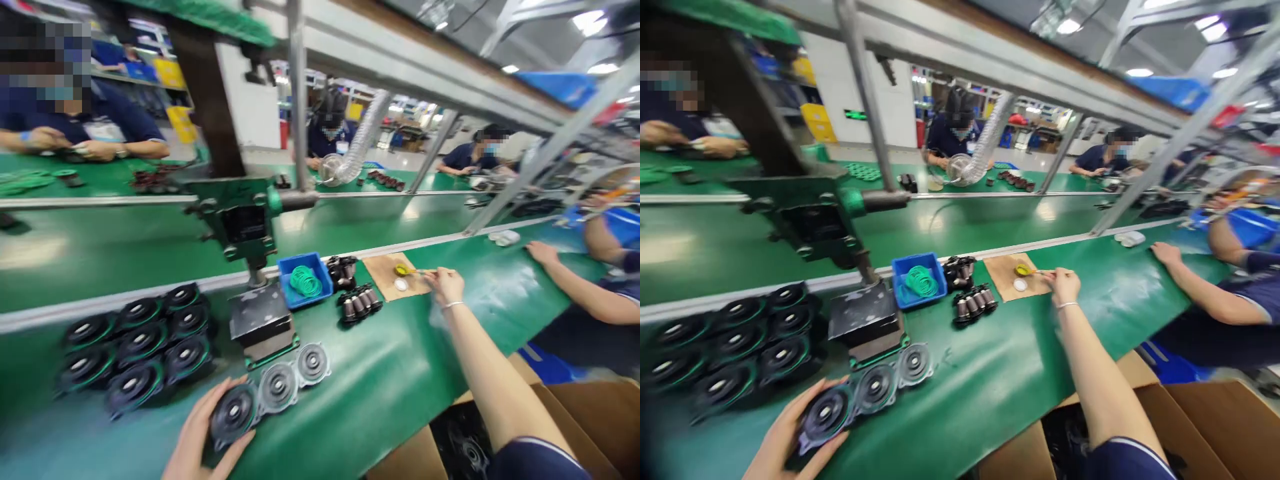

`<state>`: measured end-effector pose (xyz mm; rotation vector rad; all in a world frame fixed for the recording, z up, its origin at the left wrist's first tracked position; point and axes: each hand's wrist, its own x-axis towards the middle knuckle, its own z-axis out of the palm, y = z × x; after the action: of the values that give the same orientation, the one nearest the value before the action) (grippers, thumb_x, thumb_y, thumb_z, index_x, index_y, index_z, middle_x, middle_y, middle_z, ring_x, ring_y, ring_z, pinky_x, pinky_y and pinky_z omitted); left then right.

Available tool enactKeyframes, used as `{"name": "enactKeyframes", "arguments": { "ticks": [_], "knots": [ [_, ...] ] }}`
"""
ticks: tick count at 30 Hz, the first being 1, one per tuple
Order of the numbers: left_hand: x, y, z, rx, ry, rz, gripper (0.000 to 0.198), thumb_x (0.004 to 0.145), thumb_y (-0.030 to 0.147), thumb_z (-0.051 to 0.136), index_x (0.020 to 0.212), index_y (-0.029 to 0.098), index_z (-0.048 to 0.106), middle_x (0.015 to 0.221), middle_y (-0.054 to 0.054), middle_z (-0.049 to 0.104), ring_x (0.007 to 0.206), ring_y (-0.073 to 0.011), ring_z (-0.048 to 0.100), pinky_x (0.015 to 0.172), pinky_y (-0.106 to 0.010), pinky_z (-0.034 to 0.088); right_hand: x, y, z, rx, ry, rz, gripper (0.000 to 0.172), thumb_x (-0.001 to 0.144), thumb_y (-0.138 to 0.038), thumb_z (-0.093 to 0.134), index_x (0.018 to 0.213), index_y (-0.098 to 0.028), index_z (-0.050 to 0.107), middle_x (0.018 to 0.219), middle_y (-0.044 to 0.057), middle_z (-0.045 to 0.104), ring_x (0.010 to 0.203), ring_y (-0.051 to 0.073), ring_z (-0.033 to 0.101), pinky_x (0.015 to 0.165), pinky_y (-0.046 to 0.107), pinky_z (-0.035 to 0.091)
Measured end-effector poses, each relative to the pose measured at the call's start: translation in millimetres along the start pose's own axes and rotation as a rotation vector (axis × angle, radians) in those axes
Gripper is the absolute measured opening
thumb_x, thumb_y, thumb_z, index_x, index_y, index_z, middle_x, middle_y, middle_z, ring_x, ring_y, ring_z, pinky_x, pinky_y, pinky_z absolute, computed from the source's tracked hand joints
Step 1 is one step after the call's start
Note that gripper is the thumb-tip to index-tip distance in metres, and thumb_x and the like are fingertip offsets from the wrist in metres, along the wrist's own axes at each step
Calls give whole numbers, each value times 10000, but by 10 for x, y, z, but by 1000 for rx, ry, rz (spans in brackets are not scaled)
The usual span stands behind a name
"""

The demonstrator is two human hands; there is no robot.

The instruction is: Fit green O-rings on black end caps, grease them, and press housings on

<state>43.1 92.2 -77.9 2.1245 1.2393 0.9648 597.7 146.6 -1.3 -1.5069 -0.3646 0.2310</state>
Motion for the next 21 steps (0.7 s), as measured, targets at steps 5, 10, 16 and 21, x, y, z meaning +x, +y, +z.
{"name": "enactKeyframes", "arguments": {
  "ticks": [5,10,16,21],
  "knots": [
    [-7,274,-64,-248,-87,-210,671,868,343,682,1441,246,346,1367,-143,589,1275,-290,583,1100,-498,460,-504,-455,154,45,-72,-182,262,890,-290,626,648,-205,572,731,43,585,628,130,584,751,377,534],
    [18,313,-58,-512,-53,-265,818,785,327,787,1450,226,321,1326,-147,593,1269,-284,579,1094,-470,460,-1772,-959,474,169,-739,-352,245,767,-253,777,956,-321,636,816,70,652,639,183,664,601,386,559],
    [-14,285,-47,-619,-47,-287,920,736,303,838,1467,242,284,1289,-115,601,1263,-272,575,1118,-485,427,-2887,-887,1033,69,-1659,-244,93,968,-268,545,999,-241,462,1000,46,679,781,137,718,716,315,621],
    [-21,242,-46,-621,-63,-277,972,728,315,843,1491,241,246,1321,-123,588,1272,-275,568,1123,-485,420,-3009,-763,1335,-91,-1850,-322,132,981,-315,527,1000,-199,468,1022,59,639,817,103,696,739,256,602]
  ]
}}
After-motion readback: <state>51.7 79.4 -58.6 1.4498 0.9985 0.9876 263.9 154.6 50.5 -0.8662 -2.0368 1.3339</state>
